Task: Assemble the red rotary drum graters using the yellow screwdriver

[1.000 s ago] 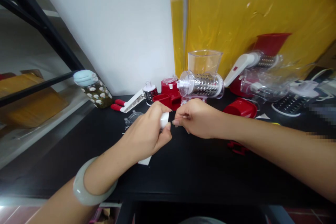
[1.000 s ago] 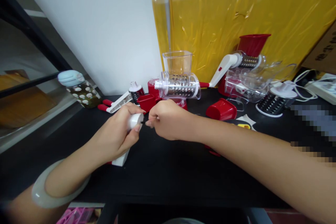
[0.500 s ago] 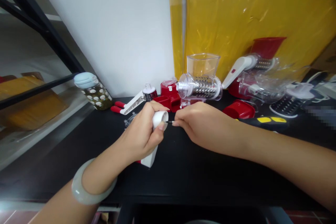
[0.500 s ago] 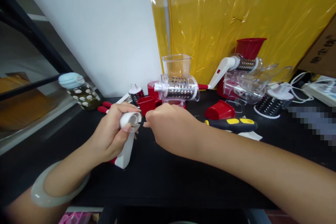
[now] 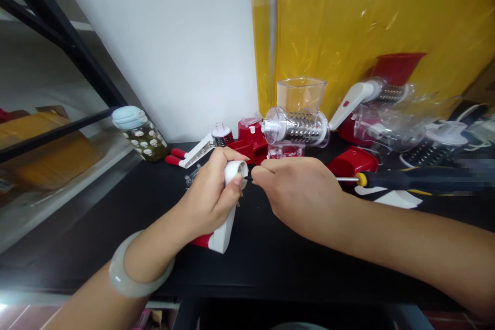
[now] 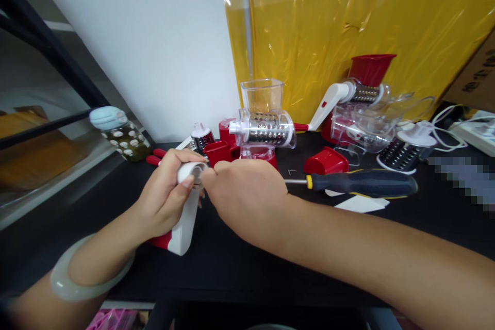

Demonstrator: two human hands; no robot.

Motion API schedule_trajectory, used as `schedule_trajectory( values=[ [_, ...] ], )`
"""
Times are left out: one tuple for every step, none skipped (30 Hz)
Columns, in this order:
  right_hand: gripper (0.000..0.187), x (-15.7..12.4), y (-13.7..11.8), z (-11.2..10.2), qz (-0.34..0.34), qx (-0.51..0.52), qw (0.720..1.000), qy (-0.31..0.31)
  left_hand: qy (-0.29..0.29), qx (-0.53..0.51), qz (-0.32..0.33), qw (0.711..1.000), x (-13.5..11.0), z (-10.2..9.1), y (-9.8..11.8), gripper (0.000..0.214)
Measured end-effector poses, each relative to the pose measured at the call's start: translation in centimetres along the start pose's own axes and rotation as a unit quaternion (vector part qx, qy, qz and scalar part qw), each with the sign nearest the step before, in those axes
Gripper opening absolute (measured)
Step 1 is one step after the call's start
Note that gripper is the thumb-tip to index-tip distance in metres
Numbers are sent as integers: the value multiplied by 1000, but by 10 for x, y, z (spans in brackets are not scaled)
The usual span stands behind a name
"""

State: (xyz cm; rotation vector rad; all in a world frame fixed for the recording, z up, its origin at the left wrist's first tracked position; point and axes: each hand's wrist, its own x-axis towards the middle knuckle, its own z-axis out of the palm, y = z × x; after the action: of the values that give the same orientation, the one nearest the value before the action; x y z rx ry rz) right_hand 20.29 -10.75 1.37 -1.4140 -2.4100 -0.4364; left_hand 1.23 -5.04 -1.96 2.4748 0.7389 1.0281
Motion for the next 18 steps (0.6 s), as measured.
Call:
schedule_trajectory(
  values=[
    [17, 0, 0, 1, -1, -4, 1000, 7, -1, -4, -4, 1000, 0, 0, 0, 21],
    [18, 0, 0, 3, -5, -9, 1000, 15, 1, -8, -7, 1000, 0, 0, 1, 21],
    [18, -1, 0, 5, -12, -14, 999, 27, 2, -14, -12, 1000, 0, 0, 1, 21],
    [19, -1, 0, 8, -21, -21, 999, 43, 3, -21, -17, 1000, 0, 0, 2, 21],
    [20, -2, 1, 11, -34, -29, 997, 65, 4, -29, -24, 999, 0, 0, 2, 21],
    [21, -2, 2, 14, -52, -40, 994, 91, 5, -38, -32, 999, 0, 0, 3, 21],
    [23, -2, 4, 17, -74, -53, 989, 120, 5, -48, -42, 998, -1, 0, 4, 21],
    [26, -3, 5, 20, -98, -67, 981, 150, 5, -60, -53, 997, -1, -1, 4, 21],
    [28, -3, 7, 23, -122, -83, 973, 177, 5, -73, -63, 995, -1, -1, 5, 21],
    [29, -3, 8, 25, -145, -97, 964, 201, 6, -86, -72, 994, -1, -2, 6, 21],
    [30, -3, 9, 26, -164, -111, 954, 224, 7, -98, -81, 992, -1, -2, 6, 21],
    [29, -4, 11, 28, -178, -123, 945, 245, 7, -110, -87, 990, -1, -3, 7, 21],
    [27, -4, 12, 28, -189, -135, 936, 266, 7, -121, -92, 988, -1, -3, 8, 21],
    [24, -4, 13, 29, -202, -147, 926, 284, 5, -131, -96, 987, 0, -3, 8, 20],
    [22, -5, 14, 29, -216, -159, 916, 299, 3, -138, -99, 985, 0, -3, 9, 20],
    [21, -5, 15, 30, -230, -170, 907, 309, 1, -144, -101, 984, 0, -3, 9, 20],
    [21, -5, 16, 30, -243, -180, 899, 315, -3, -148, -103, 984, 0, -3, 9, 21],
    [22, -5, 18, 30, -255, -188, 894, 317, -7, -150, -106, 983, 0, -3, 9, 21]
  ],
)
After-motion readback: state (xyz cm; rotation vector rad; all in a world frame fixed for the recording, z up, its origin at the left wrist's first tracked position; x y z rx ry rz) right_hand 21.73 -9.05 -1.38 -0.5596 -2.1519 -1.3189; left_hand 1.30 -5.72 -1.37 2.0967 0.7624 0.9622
